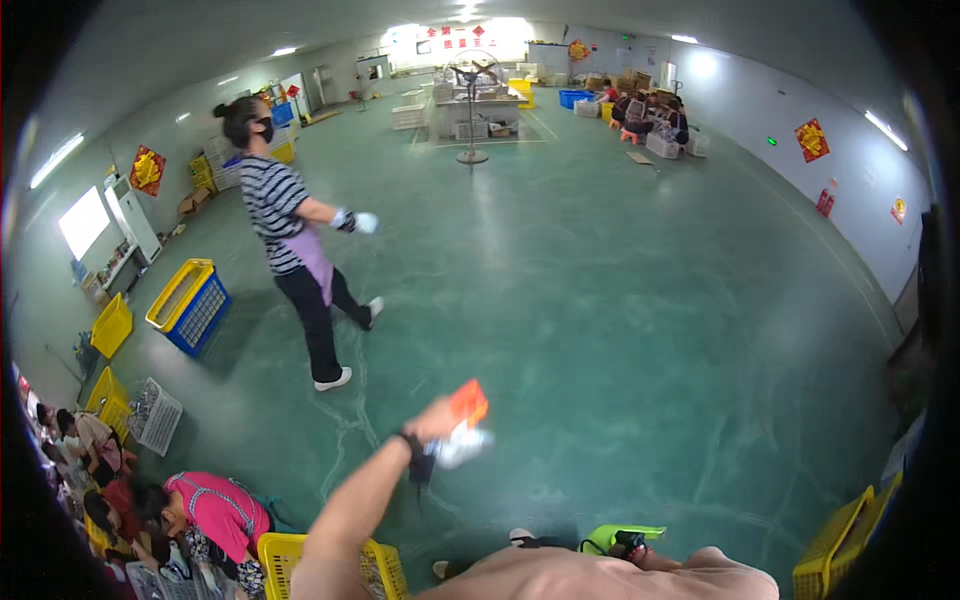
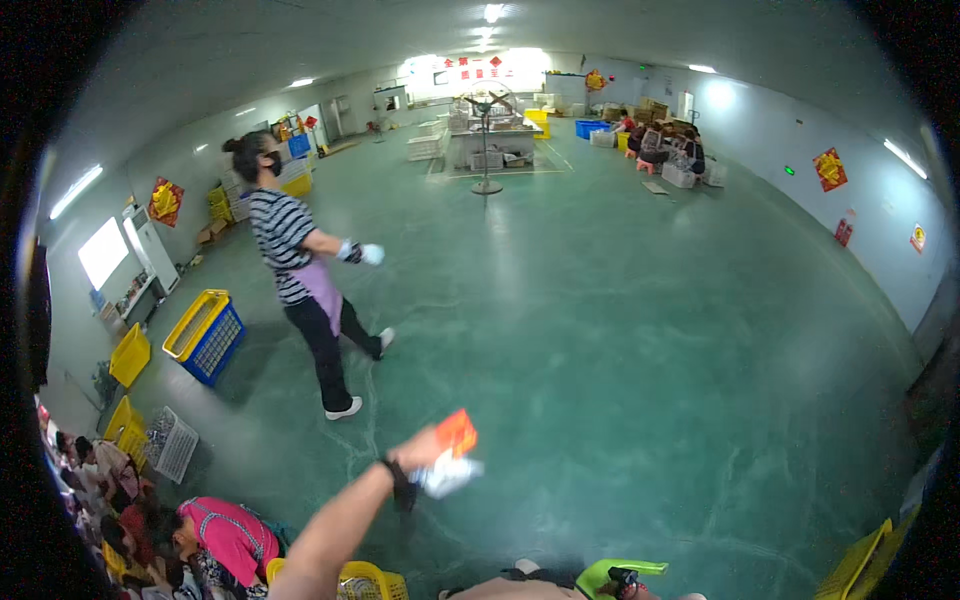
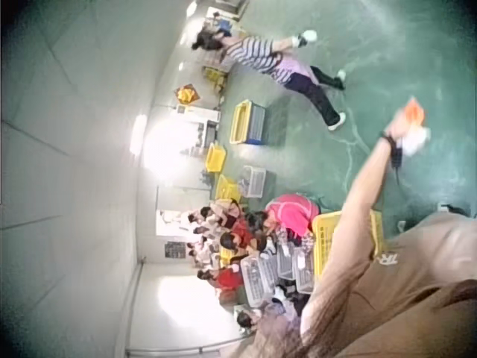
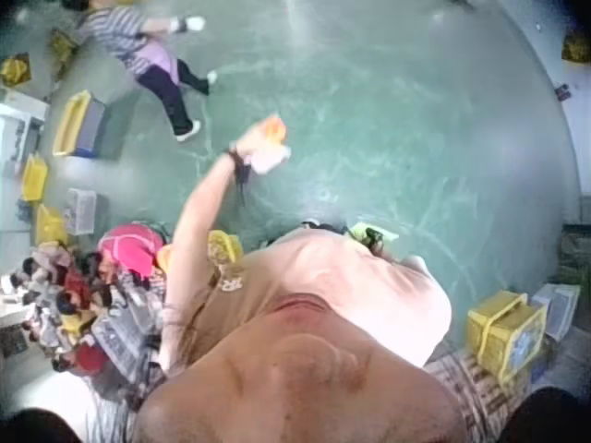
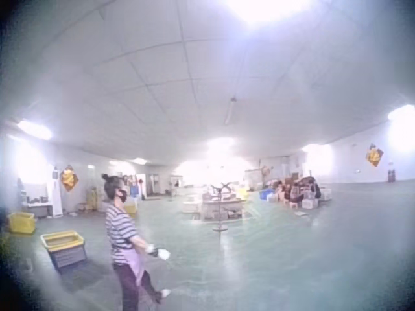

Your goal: The person puts on gloves, picks up a metal frame, and fits two plastic rings onto it. They then pick up a metal clip, attach it to the frame, and place the assembly into a yellow basket.

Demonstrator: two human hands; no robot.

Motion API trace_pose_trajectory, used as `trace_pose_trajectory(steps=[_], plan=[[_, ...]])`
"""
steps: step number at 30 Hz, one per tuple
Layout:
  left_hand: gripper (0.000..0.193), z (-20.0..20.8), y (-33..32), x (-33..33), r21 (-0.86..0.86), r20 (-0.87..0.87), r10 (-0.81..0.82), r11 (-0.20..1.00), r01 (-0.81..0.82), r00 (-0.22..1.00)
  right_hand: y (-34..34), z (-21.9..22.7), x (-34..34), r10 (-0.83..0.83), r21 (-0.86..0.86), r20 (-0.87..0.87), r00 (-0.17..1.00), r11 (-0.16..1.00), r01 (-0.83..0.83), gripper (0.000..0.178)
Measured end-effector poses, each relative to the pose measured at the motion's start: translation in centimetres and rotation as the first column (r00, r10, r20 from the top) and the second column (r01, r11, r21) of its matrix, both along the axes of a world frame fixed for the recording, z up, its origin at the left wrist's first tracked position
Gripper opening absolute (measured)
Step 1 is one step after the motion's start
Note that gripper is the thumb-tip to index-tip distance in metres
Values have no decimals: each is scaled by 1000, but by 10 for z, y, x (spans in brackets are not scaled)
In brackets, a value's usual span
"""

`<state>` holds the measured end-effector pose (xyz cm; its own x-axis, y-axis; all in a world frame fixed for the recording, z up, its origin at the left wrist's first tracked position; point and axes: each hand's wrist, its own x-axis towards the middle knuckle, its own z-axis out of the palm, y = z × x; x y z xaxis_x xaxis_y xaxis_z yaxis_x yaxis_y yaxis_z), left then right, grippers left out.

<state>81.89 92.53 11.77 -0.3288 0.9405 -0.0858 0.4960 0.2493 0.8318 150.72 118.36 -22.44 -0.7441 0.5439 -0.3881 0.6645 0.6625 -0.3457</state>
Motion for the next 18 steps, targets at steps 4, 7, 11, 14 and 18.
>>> trace_pose_trajectory(steps=[4, 7, 11, 14, 18], plan=[[39, -61, -128, 120, -398, 285, 455, 857, -328, 844, 16, 25, -86, 174, -60, -10, 985, 983, -175, 63], [39, -118, -235, 206, -432, 106, 505, 799, -418, 857, 49, 71, -122, 336, -118, 11, 942, 936, -333, 62], [40, -129, -318, 326, -562, 47, 628, 659, -499, 777, 40, 121, -172, 309, -130, 386, 869, 951, -280, 66], [42, -131, -349, 420, -347, -54, 674, 680, -647, 737, 44, 137, -189, 380, -50, 349, 856, 920, -388, 57], [40, -83, -363, 554, -406, 369, 920, 290, -867, 135, 27, 141, -190, 622, 113, 175, 764, 758, -643, 56]])
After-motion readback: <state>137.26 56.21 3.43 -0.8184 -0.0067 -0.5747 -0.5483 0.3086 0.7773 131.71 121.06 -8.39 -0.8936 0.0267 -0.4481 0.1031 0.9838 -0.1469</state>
